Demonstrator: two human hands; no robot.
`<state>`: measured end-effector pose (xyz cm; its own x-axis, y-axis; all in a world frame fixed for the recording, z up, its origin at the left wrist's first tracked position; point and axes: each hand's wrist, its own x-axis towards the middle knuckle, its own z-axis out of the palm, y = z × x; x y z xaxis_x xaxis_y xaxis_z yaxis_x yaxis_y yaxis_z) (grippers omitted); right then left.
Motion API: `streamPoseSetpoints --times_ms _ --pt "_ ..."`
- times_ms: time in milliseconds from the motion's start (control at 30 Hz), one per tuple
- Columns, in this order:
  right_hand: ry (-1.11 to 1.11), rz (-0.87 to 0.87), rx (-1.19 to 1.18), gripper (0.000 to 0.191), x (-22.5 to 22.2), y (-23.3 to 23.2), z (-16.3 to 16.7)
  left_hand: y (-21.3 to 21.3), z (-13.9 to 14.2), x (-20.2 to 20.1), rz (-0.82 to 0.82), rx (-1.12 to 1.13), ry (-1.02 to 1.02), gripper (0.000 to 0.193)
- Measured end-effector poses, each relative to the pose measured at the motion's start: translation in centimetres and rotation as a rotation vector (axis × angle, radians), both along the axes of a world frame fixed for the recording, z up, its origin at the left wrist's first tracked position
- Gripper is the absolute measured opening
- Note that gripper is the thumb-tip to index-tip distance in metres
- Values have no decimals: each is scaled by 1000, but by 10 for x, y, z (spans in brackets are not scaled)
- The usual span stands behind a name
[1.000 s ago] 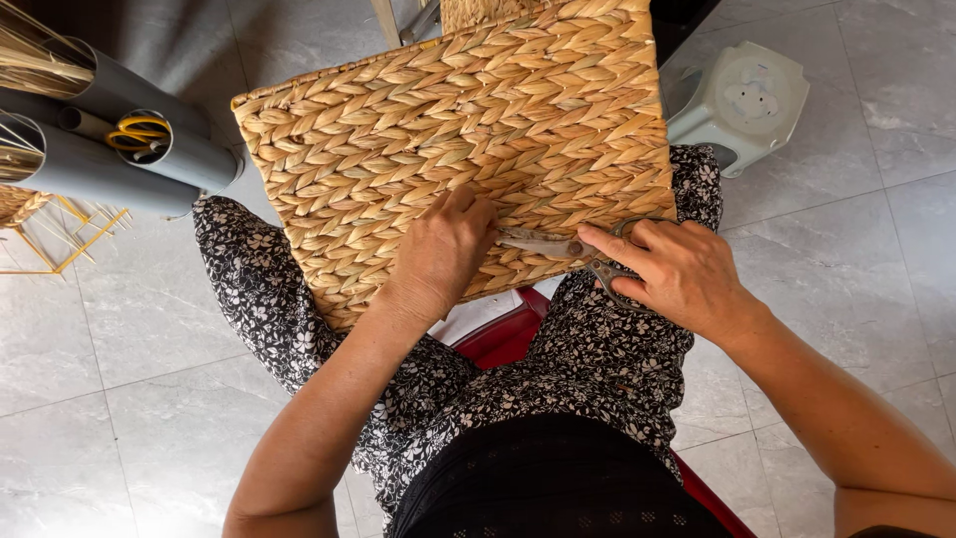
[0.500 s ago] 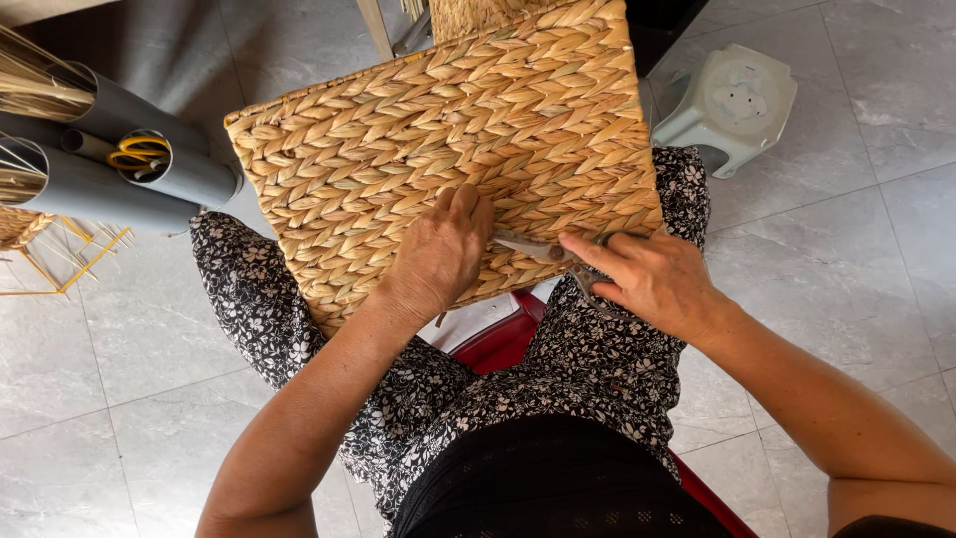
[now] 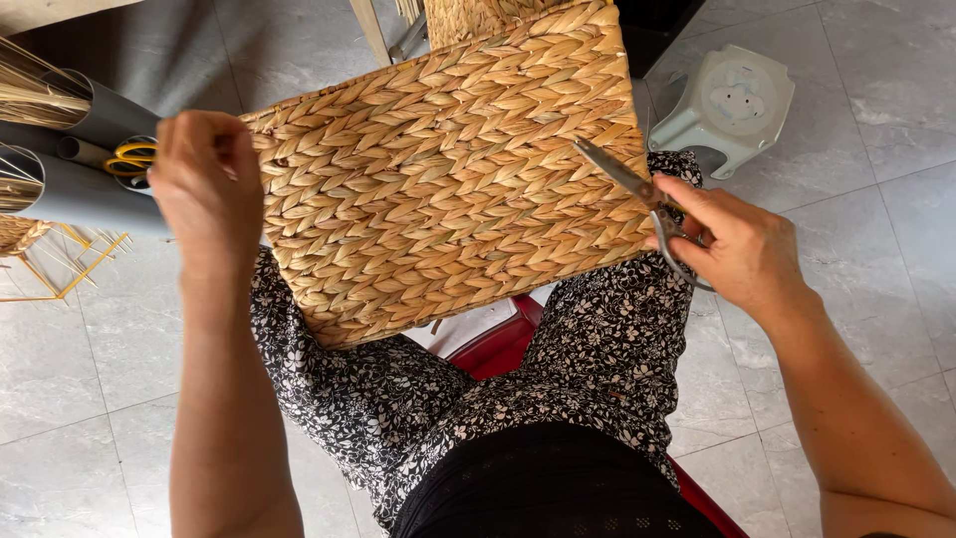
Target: The person sits with a woven water-hyacinth basket on their lap and uses scissors to trim off the protruding ends of wooden sticks sticking out of the basket's rim and sides. They rotate and reposition the basket repeatedly to reach and cut the stick ends on different faces.
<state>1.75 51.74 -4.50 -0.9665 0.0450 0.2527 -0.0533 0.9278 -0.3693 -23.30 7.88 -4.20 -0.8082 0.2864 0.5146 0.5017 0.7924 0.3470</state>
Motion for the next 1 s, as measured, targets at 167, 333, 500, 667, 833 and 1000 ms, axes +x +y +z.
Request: streamPoseSetpoints --times_ms 167,333,500,667,833,1000 --pt "-3 -52 -5 65 -12 -8 12 34 10 1 -4 -110 258 57" --pt "14 -16 -13 66 -25 -14 13 148 -1 5 -430 89 165 12" --pt "0 -25 -25 67 -32 -15 16 206 -22 -4 -443 15 274 11" --pt "15 -15 -1 67 -37 -11 18 212 -40 -17 -367 -120 304 13" --pt "34 6 56 66 -50 -6 12 205 -50 -32 -448 -85 184 5" --pt "38 39 80 67 -58 -4 8 205 -48 -32 -437 -159 224 9"
